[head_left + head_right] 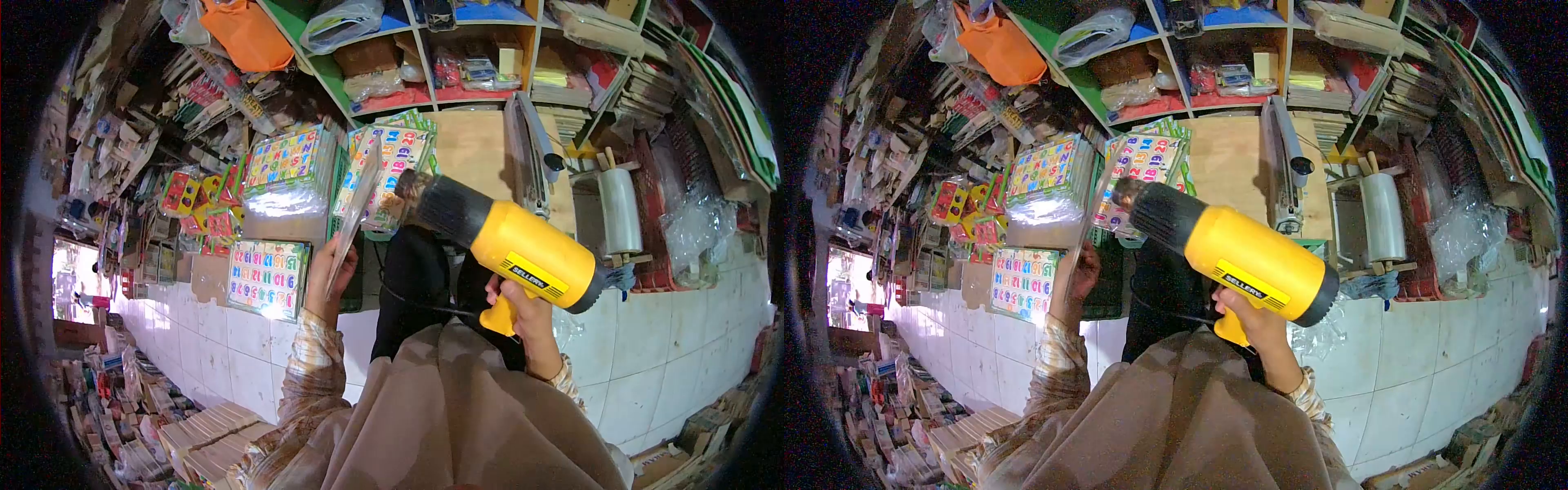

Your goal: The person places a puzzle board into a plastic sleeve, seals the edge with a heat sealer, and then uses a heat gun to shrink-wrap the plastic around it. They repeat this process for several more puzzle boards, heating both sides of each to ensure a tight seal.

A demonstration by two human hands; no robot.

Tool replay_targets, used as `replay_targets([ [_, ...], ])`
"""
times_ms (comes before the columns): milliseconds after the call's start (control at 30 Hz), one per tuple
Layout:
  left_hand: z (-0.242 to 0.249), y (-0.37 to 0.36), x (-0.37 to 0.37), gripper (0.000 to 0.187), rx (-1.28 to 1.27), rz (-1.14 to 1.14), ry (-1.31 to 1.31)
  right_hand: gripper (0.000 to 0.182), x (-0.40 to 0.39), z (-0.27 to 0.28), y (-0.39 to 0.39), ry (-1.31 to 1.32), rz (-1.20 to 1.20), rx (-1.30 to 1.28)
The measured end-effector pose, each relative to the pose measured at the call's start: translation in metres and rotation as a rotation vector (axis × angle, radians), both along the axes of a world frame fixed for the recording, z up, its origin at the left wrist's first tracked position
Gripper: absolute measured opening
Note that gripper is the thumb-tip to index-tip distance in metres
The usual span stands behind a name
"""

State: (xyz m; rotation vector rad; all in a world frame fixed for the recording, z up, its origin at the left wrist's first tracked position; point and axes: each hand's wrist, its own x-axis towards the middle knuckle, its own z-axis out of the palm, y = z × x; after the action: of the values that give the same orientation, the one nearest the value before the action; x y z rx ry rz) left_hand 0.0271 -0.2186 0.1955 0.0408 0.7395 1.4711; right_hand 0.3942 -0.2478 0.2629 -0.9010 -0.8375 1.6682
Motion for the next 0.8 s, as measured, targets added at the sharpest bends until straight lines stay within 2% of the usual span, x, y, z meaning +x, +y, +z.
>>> replay_targets([
  [100,0.016,0.011,0.011,0.022,-0.074,0.175,0.165,0.035,0.008,-0.011,-0.014,-0.115,0.078,-0.003],
  [167,0.022,0.023,0.015,0.025,-0.187,0.244,0.335,0.028,0.009,-0.018,-0.028,-0.274,0.092,0.134],
  [200,0.027,0.028,0.02,0.028,-0.132,0.246,0.349,0.028,0.006,-0.023,-0.033,-0.346,0.116,0.231],
  [267,0.037,0.037,0.033,0.035,-0.024,0.238,0.375,0.042,0.003,-0.029,-0.044,-0.563,0.234,0.249],
  [300,0.031,0.041,0.03,0.036,0.022,0.24,0.366,0.042,0.001,-0.035,-0.048,-0.575,0.247,0.25],
  [400,0.022,0.047,0.027,0.038,0.121,0.299,0.334,0.037,-0.008,-0.04,-0.049,-0.585,0.22,0.196],
  [467,0.017,0.048,0.024,0.039,0.116,0.339,0.428,0.027,-0.014,-0.039,-0.047,-0.543,0.115,0.188],
  [500,0.014,0.048,0.021,0.039,0.115,0.357,0.475,0.024,-0.015,-0.035,-0.046,-0.48,0.082,0.086],
  [533,0.012,0.046,0.016,0.039,0.14,0.323,0.526,0.021,-0.016,-0.03,-0.044,-0.414,0.04,-0.015],
  [600,0.008,0.04,0.006,0.039,0.192,0.25,0.625,0.021,-0.012,-0.038,-0.039,-0.368,-0.026,0.019],
  [800,0.03,0.025,0.014,0.039,0.072,0.305,0.662,0.014,0.001,-0.032,-0.026,-0.289,-0.152,-0.117],
])
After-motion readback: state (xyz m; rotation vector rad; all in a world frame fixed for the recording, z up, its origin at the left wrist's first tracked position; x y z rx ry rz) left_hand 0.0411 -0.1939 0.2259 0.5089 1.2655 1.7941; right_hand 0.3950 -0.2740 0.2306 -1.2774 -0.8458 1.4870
